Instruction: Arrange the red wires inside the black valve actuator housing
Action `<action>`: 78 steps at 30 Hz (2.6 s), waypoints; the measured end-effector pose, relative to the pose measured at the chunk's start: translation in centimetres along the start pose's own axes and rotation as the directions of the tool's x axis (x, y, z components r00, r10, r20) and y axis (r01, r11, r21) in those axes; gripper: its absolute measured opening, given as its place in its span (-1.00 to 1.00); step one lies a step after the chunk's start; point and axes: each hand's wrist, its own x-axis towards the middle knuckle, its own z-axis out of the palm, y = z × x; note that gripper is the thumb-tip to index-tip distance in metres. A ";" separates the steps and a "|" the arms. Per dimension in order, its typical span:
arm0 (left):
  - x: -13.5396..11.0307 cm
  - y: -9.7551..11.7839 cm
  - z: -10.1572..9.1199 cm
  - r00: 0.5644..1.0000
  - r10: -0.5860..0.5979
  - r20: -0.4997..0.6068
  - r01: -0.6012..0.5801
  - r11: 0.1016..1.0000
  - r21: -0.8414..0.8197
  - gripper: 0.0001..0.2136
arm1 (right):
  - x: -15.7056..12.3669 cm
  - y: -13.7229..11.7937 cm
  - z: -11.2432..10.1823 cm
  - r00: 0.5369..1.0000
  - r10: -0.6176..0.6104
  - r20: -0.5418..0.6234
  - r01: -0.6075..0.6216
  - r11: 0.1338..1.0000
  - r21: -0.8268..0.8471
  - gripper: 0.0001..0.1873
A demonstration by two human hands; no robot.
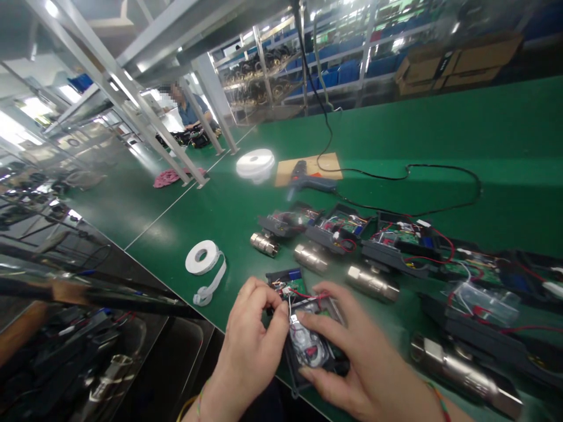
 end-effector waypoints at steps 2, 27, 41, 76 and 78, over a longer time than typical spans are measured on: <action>-0.3 -0.2 0.5 0.999 -0.010 -0.052 0.008 0.999 -0.032 -0.84 | 0.1 0.0 0.0 1.000 0.008 0.011 -0.008 1.000 0.007 -0.50; -0.4 -0.5 2.2 0.959 -0.178 -0.223 0.129 0.968 -0.217 -0.81 | 0.1 0.3 0.7 0.994 -0.028 -0.102 0.036 0.996 0.079 -0.44; -0.6 -0.1 2.9 0.917 -0.346 -0.196 0.211 0.842 -0.497 -0.78 | 0.3 0.5 1.0 0.995 0.000 -0.099 0.009 0.996 0.089 -0.39; -0.1 -2.4 -2.5 0.974 0.199 0.109 -0.202 0.979 0.017 -0.86 | 0.3 0.2 1.6 0.995 -0.018 -0.099 0.022 0.999 0.038 -0.44; 0.0 -2.3 -2.4 0.970 0.220 0.103 -0.222 0.975 0.018 -0.85 | 0.2 0.2 1.6 0.996 -0.010 -0.092 0.014 0.999 0.040 -0.43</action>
